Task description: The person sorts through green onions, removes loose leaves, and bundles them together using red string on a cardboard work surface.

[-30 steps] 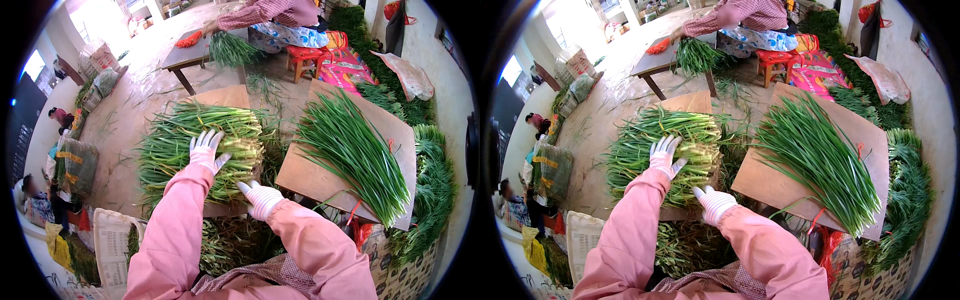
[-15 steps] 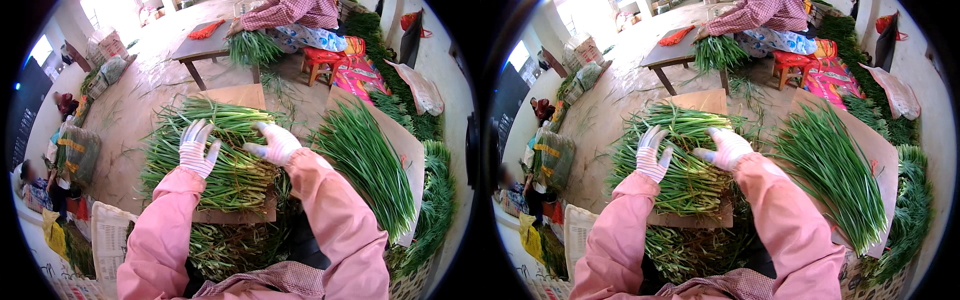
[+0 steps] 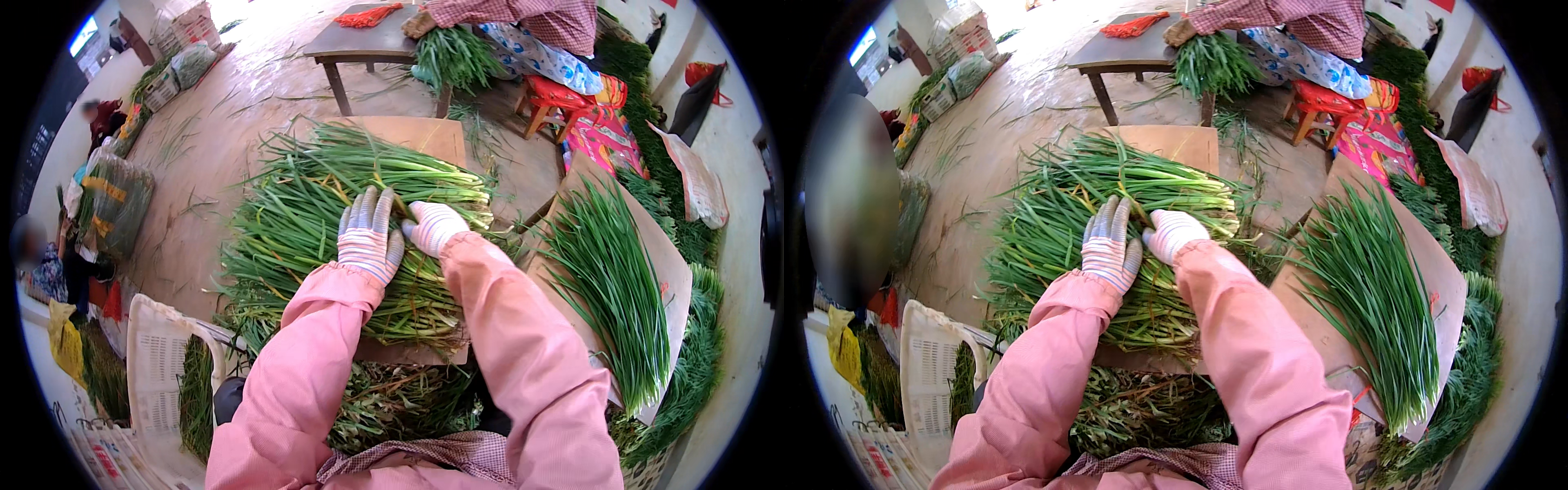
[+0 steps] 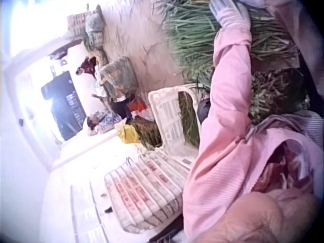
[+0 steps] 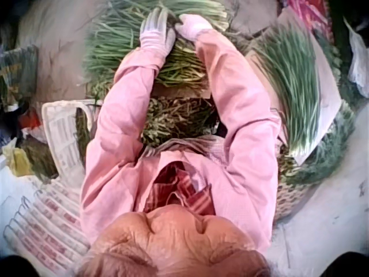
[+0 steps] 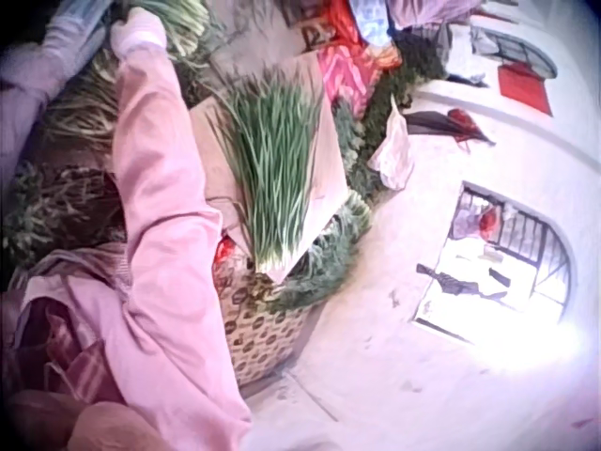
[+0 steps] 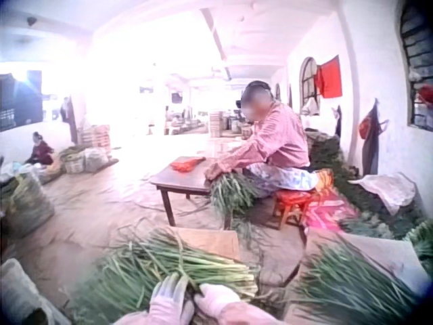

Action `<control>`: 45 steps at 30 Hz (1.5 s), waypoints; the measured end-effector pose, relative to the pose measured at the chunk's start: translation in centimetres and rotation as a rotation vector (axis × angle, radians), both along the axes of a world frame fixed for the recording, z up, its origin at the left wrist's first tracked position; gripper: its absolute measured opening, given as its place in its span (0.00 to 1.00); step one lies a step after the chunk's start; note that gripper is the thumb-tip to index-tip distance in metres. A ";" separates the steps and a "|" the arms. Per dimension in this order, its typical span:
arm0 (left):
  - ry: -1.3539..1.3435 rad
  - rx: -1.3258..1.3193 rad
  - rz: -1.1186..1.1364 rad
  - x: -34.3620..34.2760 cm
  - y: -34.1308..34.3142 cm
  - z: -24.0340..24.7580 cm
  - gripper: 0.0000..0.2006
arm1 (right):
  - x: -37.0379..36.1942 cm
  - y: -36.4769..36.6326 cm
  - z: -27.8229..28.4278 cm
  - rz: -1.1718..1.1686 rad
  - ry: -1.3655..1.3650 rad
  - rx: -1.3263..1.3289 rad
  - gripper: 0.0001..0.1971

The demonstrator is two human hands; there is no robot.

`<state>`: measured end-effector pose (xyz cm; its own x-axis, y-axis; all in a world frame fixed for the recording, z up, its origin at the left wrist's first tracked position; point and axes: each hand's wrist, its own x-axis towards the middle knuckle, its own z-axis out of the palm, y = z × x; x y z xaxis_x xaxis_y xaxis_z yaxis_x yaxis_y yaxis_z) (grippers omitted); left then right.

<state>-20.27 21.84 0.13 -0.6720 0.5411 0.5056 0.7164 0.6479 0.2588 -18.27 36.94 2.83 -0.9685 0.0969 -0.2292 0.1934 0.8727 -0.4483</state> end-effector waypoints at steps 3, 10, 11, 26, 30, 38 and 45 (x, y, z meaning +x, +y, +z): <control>-0.022 0.013 -0.007 -0.4 -0.5 -0.7 0.36 | 0.7 0.8 1.3 -0.004 -0.062 0.121 0.18; 0.031 0.036 -0.008 -0.4 -0.4 -0.9 0.36 | 5.0 4.5 -2.8 -0.115 0.481 -0.640 0.14; 0.017 0.033 -0.013 -0.4 -0.4 -0.9 0.34 | 4.7 4.2 -2.7 -0.055 0.528 -0.560 0.14; 0.036 -0.020 0.017 -0.7 -0.3 -1.3 0.24 | 4.9 1.9 0.6 -0.309 0.148 -1.045 0.18; 0.068 -0.026 -0.003 -1.2 0.1 -2.3 0.17 | 9.2 4.2 -0.8 -0.426 0.168 -1.429 0.10; 0.059 0.034 0.005 -0.9 0.0 -2.0 0.15 | 25.0 6.9 6.0 -0.475 0.164 -1.269 0.11; -0.024 0.219 -0.165 -2.6 -2.3 -0.7 0.21 | 20.0 -2.7 4.2 0.350 0.258 -0.012 0.25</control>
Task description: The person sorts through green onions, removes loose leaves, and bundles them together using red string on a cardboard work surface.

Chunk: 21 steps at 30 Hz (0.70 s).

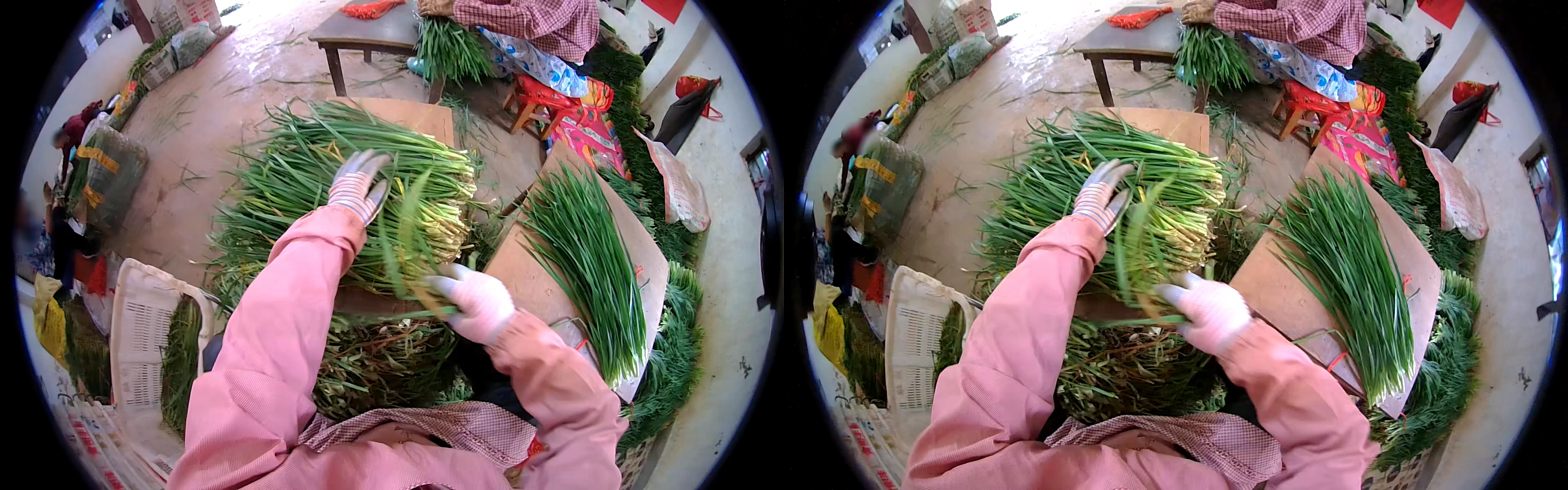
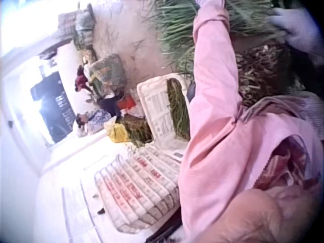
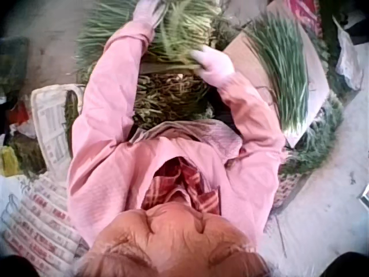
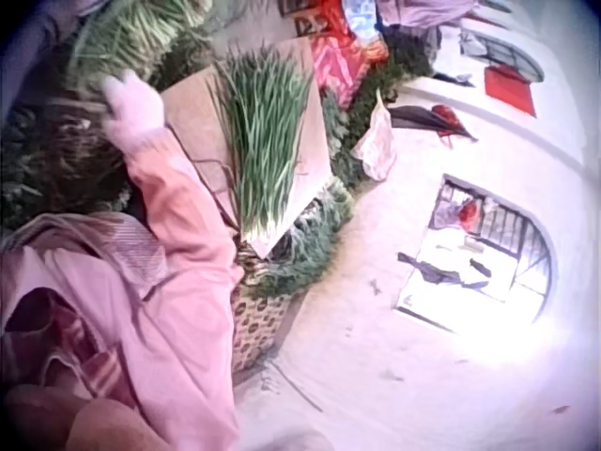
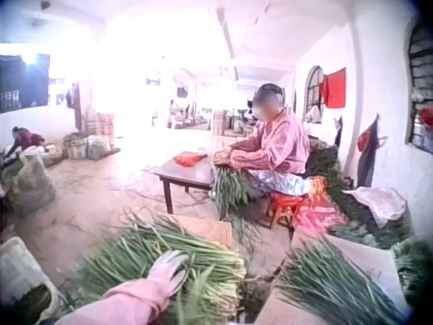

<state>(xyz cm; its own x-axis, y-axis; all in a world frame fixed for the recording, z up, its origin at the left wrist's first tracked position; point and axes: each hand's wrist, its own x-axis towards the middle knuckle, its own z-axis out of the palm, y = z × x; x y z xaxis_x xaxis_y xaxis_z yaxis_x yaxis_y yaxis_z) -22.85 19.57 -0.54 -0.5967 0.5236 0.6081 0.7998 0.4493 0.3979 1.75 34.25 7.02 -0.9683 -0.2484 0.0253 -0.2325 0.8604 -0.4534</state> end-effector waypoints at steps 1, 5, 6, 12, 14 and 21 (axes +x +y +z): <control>0.024 0.023 0.002 0.1 -0.8 1.4 0.21 | -1.4 -1.3 1.2 0.068 -0.016 0.105 0.28; -0.040 0.112 -0.108 3.7 -5.8 2.8 0.21 | -4.6 -4.5 -2.6 0.076 -0.049 0.349 0.31; -0.053 -0.015 -0.138 4.5 -6.4 1.8 0.23 | -4.8 -4.5 -3.1 0.047 -0.145 0.386 0.30; -0.163 -0.477 0.084 7.1 -7.2 -2.4 0.31 | -5.1 -5.4 -3.7 0.011 -0.173 0.318 0.17; -0.148 -0.524 0.095 7.0 -6.4 -2.5 0.33 | -4.9 -4.8 -3.8 -0.007 -0.271 0.319 0.18; -0.082 -0.616 0.087 7.7 -6.9 -2.3 0.40 | 2.7 -5.6 -6.8 -0.090 -0.459 0.208 0.13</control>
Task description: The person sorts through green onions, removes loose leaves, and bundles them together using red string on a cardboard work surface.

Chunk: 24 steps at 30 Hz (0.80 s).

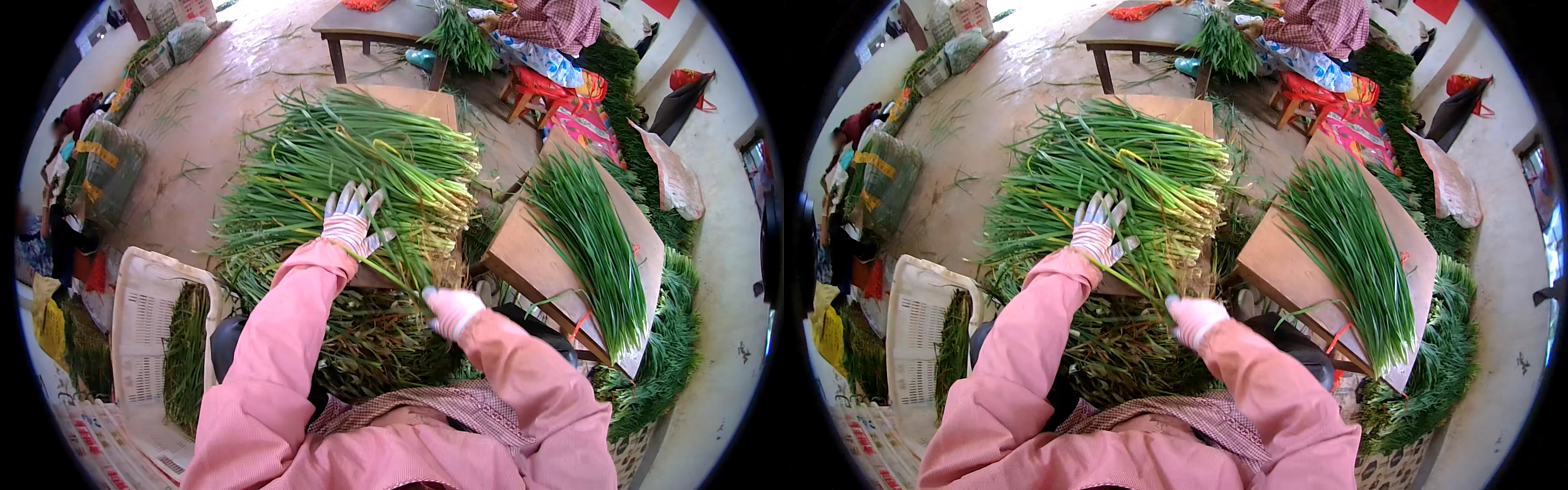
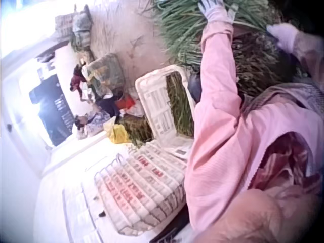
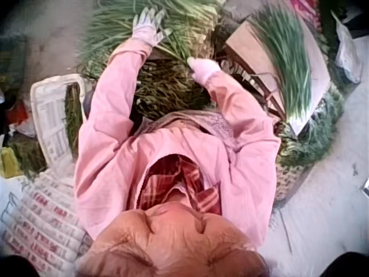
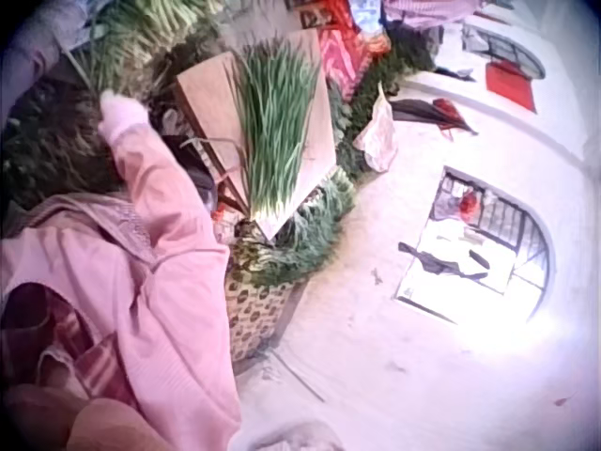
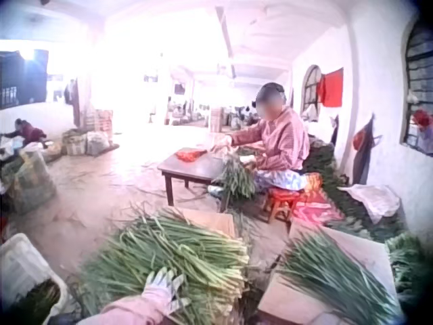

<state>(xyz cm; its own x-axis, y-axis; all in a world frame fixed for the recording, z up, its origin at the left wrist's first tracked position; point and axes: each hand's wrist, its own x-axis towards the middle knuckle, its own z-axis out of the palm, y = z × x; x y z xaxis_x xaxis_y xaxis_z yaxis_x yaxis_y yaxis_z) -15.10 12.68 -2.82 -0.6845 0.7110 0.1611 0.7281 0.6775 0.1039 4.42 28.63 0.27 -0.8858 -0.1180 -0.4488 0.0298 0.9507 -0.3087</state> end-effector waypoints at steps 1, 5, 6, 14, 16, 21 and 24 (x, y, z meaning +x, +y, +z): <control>0.008 0.007 -0.009 0.2 0.1 0.4 0.41 | 2.1 -0.6 -1.3 -0.006 -0.053 -0.020 0.13; 0.012 0.117 -0.054 0.2 0.0 0.7 0.43 | 9.4 -4.2 -7.9 -0.213 -0.564 -0.058 0.18; 0.002 0.136 -0.071 0.2 0.0 0.5 0.42 | 10.1 -5.3 -7.0 -0.338 -0.762 -0.044 0.21; 0.067 0.254 -0.127 0.5 -2.6 3.8 0.34 | 10.1 -4.1 2.5 0.163 -0.695 0.190 0.29; 0.204 0.342 -0.162 2.7 -4.0 4.2 0.32 | 8.9 -2.3 6.1 0.125 -0.425 0.089 0.26; 0.053 0.073 -0.156 8.8 -5.9 1.3 0.26 | 2.1 -0.8 5.2 -0.057 0.466 0.207 0.12; 0.034 0.217 -0.099 12.2 -7.2 -0.7 0.19 | -1.2 0.5 2.9 -0.172 0.462 0.320 0.18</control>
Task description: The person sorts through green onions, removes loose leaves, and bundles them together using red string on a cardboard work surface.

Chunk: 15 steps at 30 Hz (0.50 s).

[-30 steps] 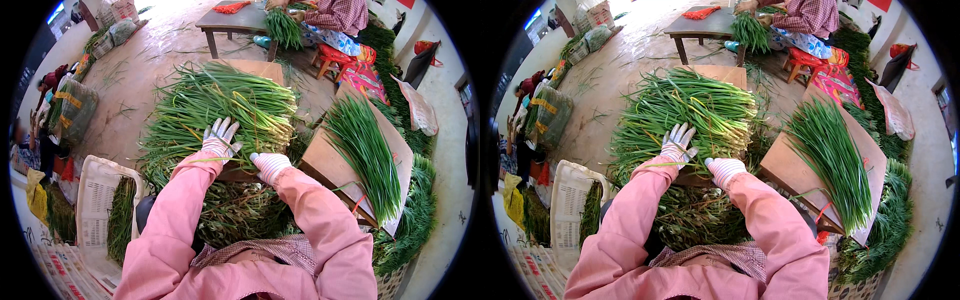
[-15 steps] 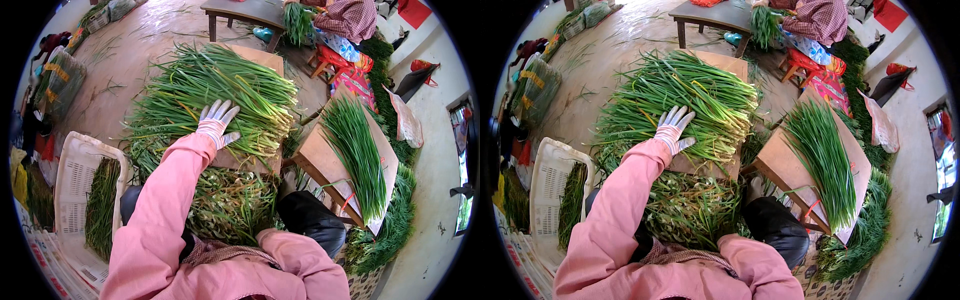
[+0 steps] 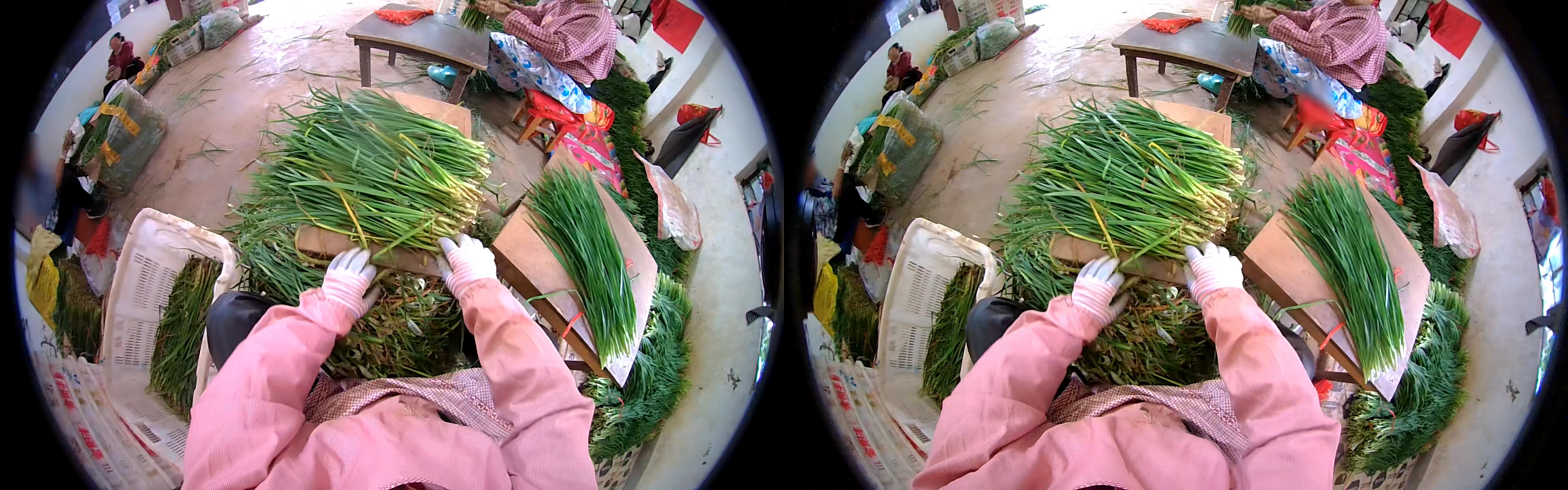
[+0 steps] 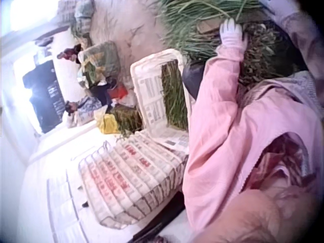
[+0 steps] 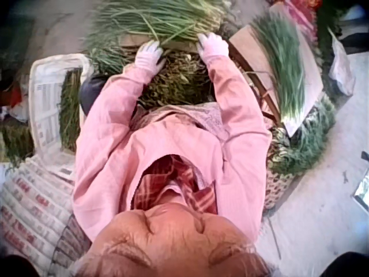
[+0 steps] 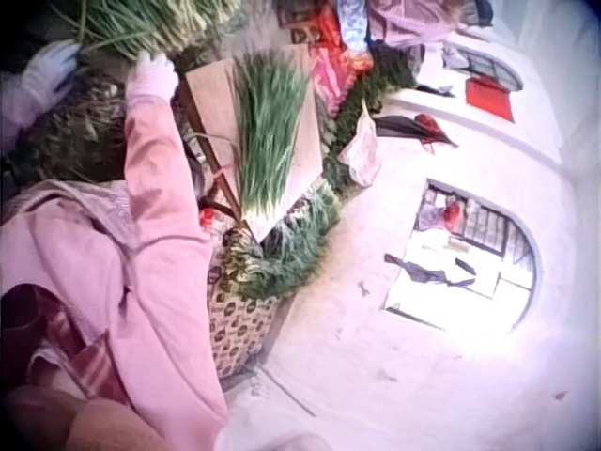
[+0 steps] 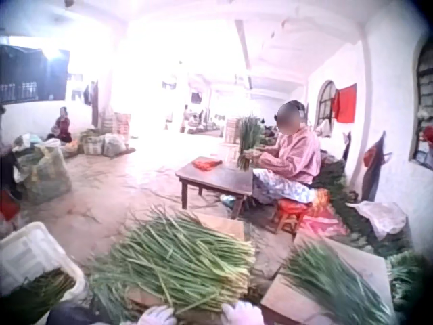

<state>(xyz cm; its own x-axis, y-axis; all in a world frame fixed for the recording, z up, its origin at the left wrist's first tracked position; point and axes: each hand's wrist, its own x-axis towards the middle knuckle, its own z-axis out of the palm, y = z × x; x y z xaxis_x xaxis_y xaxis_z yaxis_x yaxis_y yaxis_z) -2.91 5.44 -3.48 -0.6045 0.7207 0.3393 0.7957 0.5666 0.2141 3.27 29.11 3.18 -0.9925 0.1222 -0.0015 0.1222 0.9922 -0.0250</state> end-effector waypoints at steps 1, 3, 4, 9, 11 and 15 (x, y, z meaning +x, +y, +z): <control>0.005 -0.012 0.020 1.4 -1.0 -0.1 0.19 | -0.6 0.2 -1.1 -0.023 -0.060 -0.018 0.17; -0.120 -0.063 0.033 3.5 -3.0 -0.7 0.17 | -1.7 0.6 -1.7 -0.039 -0.135 -0.016 0.16; -0.265 -0.106 0.021 4.3 -3.5 -0.1 0.17 | -1.8 0.5 -1.4 -0.037 -0.164 -0.001 0.15; -0.275 -0.287 0.083 8.2 -4.9 4.4 0.20 | -3.2 0.4 4.2 0.013 -0.254 0.044 0.14; -0.242 -0.238 0.080 9.8 -6.3 5.3 0.17 | -1.4 -0.9 10.3 0.075 -0.220 -0.041 0.13; -0.462 -0.282 0.031 11.7 -8.7 5.3 0.14 | 3.6 2.8 12.8 0.120 -0.040 -0.290 0.12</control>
